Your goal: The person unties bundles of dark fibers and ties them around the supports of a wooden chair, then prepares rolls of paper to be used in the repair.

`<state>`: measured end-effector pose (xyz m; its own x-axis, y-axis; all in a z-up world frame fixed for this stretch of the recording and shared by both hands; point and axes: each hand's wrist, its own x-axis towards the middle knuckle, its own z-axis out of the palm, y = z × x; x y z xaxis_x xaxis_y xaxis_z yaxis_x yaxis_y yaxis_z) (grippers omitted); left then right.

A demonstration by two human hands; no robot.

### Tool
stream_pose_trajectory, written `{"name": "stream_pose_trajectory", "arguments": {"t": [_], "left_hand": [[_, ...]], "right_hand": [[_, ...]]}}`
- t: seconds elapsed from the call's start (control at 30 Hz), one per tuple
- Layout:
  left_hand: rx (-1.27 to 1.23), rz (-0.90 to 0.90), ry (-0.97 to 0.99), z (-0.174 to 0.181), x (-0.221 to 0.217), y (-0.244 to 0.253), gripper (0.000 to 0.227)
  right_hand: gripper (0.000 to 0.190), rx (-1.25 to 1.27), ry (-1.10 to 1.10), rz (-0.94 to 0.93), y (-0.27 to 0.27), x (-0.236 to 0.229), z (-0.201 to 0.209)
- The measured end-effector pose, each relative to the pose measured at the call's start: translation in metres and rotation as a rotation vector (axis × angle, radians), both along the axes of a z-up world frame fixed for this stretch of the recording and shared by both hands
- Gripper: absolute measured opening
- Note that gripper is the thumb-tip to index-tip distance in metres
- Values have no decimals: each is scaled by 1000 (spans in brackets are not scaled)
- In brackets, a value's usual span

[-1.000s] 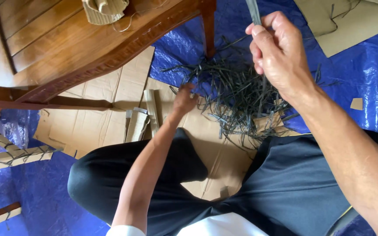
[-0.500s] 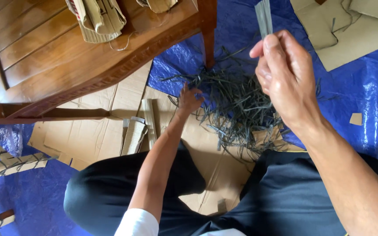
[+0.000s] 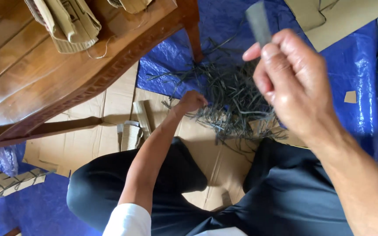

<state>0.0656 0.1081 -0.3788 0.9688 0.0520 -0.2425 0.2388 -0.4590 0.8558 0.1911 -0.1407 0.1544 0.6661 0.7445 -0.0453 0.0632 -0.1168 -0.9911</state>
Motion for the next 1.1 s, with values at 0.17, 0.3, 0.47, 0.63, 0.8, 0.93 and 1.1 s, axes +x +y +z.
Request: {"name": "stream_pose_trajectory", "arguments": {"t": [0.17,0.3,0.47,0.63,0.8,0.93,1.1], "left_hand": [[174,-237,196,37,-11,0,19],[594,-229,462,166,13,-1,43],[504,755,-577,260,75,5,59],[69,778,-584,253,136,23,45],[739,740,-447,218,157,45,26],[696,751,-459,233,150,37,27],[725,746,-456,231,156,43,27]], "right_hand": [[20,68,-30,6,-9,19,-23],[23,-138,-197,1,16,62,-120],[17,-576,-938,170,69,122,-277],[70,-588,-853,317,140,112,-347],[115,-652,-805,314,161,76,-388],[66,-648,-880,222,152,66,-440],[21,-613,-924,277,114,56,-464]]}}
